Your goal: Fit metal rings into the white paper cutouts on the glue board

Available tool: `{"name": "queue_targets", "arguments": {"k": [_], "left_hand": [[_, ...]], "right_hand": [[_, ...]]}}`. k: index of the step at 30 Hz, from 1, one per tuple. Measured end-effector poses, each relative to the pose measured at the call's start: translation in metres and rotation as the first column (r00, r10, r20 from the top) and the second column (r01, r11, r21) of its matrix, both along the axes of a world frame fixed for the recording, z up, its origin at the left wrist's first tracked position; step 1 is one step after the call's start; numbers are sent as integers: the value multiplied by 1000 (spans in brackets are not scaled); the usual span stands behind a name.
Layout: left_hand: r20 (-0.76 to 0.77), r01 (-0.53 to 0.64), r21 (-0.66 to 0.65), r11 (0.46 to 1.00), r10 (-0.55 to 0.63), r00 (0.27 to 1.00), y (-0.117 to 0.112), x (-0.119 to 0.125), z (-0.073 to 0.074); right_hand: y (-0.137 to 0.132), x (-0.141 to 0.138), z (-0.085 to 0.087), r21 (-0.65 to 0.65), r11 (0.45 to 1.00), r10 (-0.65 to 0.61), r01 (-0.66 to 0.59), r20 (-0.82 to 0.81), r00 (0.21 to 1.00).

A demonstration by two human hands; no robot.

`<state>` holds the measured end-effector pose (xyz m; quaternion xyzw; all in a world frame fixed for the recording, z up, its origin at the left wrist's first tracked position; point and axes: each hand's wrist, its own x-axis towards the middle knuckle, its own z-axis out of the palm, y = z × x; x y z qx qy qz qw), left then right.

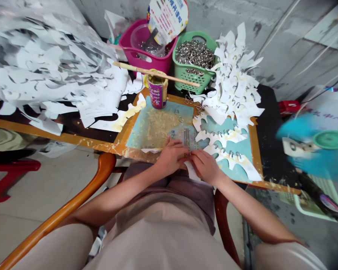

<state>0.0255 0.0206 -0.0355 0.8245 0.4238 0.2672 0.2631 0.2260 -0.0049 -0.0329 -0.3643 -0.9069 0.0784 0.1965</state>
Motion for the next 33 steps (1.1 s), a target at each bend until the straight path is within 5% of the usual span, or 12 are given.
{"name": "queue_targets", "arguments": {"k": [6,12,19,27,33], "left_hand": [[2,-10,126,992,10,1000,-6,-4,-9],[-39,-15,272,962,27,999,-12,-4,-4],[-67,40,155,987,-30,997,-8,-5,-2],[-68,10,143,990,0,998,-11,-5,-1],[-136,177,161,971,-156,978,-8,-2,8]], "right_hand": [[5,5,9,-143,988,-83,53,-217,973],[27,4,14,-174,981,72,-91,-111,991],[29,7,11,-84,980,175,-181,-71,982],[6,16,-8,24,997,81,-80,-88,993],[10,15,-6,12,997,73,-72,-128,989]]}}
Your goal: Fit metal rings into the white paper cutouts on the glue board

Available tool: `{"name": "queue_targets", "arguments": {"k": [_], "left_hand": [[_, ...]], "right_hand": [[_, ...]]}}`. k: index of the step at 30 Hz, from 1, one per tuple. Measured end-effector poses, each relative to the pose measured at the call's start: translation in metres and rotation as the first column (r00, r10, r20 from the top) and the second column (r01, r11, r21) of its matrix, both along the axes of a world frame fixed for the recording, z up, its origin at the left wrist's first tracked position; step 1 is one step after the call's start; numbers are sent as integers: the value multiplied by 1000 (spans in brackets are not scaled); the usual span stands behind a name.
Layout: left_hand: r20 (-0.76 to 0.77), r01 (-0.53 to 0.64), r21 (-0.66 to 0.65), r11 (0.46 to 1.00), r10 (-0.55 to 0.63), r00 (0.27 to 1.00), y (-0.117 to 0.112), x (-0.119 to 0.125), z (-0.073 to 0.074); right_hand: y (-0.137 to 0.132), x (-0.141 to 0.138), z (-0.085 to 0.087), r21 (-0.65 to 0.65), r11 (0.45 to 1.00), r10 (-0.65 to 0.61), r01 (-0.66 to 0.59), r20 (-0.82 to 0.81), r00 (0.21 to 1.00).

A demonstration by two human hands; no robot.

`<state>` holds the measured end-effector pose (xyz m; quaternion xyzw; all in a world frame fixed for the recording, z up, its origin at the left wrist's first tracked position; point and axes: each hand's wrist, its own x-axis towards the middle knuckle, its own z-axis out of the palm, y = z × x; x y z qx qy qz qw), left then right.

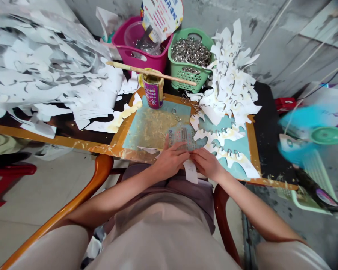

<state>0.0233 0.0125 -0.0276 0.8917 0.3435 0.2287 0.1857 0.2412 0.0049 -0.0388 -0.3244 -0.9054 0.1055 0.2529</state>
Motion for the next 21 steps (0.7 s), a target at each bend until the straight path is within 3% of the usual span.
{"name": "queue_targets", "arguments": {"k": [6,15,21], "left_hand": [[-72,-66,-137,988,56,996,10,5,10],[-48,-84,-87,993,80,996,8,3,1],[-18,-2,-107,994,0,1000,10,4,-2]], "right_hand": [[1,-2,1,-5,1000,16,-16,23,1000],[-3,-3,6,-10,1000,-18,18,27,999],[-1,-2,6,-37,999,-13,13,-18,1000]]}}
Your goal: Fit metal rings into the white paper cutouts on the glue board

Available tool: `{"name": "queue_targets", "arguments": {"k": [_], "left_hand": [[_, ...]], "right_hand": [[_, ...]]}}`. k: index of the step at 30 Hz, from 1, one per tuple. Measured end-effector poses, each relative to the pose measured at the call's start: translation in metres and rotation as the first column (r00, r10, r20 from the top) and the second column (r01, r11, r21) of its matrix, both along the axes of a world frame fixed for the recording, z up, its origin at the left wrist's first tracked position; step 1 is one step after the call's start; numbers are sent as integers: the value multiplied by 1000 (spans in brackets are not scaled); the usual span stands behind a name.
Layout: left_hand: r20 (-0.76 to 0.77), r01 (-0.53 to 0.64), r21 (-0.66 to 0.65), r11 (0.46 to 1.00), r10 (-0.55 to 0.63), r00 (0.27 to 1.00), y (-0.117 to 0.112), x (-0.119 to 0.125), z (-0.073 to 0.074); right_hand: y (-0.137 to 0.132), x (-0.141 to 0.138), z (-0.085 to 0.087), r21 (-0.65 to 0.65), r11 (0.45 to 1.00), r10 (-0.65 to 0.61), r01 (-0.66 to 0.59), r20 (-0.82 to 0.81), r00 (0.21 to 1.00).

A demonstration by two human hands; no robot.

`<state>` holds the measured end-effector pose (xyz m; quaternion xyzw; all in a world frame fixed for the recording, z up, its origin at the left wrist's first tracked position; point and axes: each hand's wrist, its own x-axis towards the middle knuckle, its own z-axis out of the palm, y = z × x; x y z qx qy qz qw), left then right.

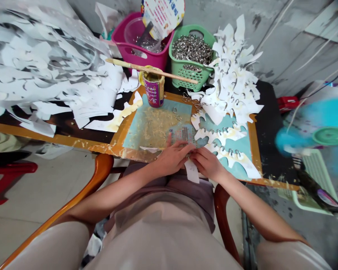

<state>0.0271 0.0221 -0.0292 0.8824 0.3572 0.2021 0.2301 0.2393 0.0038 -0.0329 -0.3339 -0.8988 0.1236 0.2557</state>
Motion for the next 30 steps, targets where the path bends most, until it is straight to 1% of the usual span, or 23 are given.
{"name": "queue_targets", "arguments": {"k": [5,8,11,14,16,18,20,22,24,26,30], "left_hand": [[53,-97,-60,993,101,994,2,1,-4],[58,-120,-62,991,124,991,0,1,-4],[47,-114,-45,992,116,992,-2,-1,-4],[49,-80,-11,997,80,996,-2,-3,-7],[64,-61,18,998,59,996,-2,-4,-9],[77,-55,47,997,51,996,-2,-5,-10],[77,-52,70,996,47,996,-2,-6,-11],[75,-61,89,994,54,996,-3,-6,-10],[77,-79,99,992,72,994,-3,-6,-9],[82,-86,99,991,78,994,-3,-6,-8],[113,-73,86,994,63,992,-2,-6,-11]], "right_hand": [[-1,0,-2,-19,1000,-7,8,24,1000],[-3,1,-6,-17,1000,-13,13,39,999],[-7,3,-8,-14,999,-29,29,57,998],[-12,4,-4,-43,998,-42,44,55,998],[-14,5,3,-104,994,-45,45,-3,999],[-14,6,9,-166,983,-86,74,-66,994],[-10,8,12,-172,979,-120,105,-79,990],[-3,9,11,-116,991,-73,67,-44,996],[5,9,7,-56,998,9,-9,1,1000],[13,10,4,-28,997,75,-74,32,997],[19,12,1,47,988,140,-146,110,984]]}}
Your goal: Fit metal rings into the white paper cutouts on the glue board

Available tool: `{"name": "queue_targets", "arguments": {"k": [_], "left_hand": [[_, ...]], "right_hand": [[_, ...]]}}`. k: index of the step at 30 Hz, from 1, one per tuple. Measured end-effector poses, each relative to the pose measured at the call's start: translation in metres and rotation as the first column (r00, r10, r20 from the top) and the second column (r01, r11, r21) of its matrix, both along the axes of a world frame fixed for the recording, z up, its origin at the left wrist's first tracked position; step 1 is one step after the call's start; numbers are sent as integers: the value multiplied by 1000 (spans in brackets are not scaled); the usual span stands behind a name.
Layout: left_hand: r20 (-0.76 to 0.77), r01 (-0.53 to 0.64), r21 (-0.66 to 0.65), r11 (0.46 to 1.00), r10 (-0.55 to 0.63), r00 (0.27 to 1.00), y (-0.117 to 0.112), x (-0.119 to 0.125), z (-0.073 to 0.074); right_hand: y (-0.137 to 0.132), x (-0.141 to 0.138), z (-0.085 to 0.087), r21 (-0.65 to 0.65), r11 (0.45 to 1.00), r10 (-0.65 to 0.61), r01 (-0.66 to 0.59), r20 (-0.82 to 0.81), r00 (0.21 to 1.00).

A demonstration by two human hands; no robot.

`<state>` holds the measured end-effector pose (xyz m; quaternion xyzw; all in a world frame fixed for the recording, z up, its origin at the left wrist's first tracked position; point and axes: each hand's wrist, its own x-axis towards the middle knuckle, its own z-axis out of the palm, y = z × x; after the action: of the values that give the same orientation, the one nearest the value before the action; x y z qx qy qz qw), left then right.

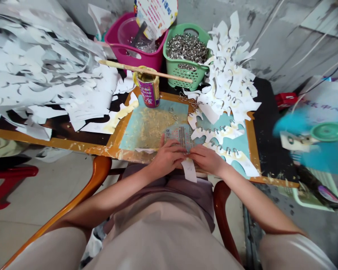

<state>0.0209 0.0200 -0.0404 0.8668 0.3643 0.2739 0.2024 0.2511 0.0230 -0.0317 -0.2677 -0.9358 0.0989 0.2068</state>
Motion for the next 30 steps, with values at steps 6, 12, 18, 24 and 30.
{"name": "queue_targets", "arguments": {"k": [6,12,18,24,30], "left_hand": [[19,-7,68,998,6,1000,0,0,-3],[-61,14,203,979,-2,998,-4,0,-1],[-93,30,247,969,-8,996,-5,1,-1],[-48,37,129,991,-31,998,-9,-1,6],[155,-89,-67,994,98,983,-3,-16,34]], "right_hand": [[-7,7,-9,130,991,-2,-15,132,991],[-15,10,-3,10,999,-42,42,28,999],[-36,-2,7,-92,957,-290,276,-201,936],[-46,-8,-6,-117,937,-340,330,-70,938],[-45,-10,-1,-158,932,-334,326,-29,942]]}}
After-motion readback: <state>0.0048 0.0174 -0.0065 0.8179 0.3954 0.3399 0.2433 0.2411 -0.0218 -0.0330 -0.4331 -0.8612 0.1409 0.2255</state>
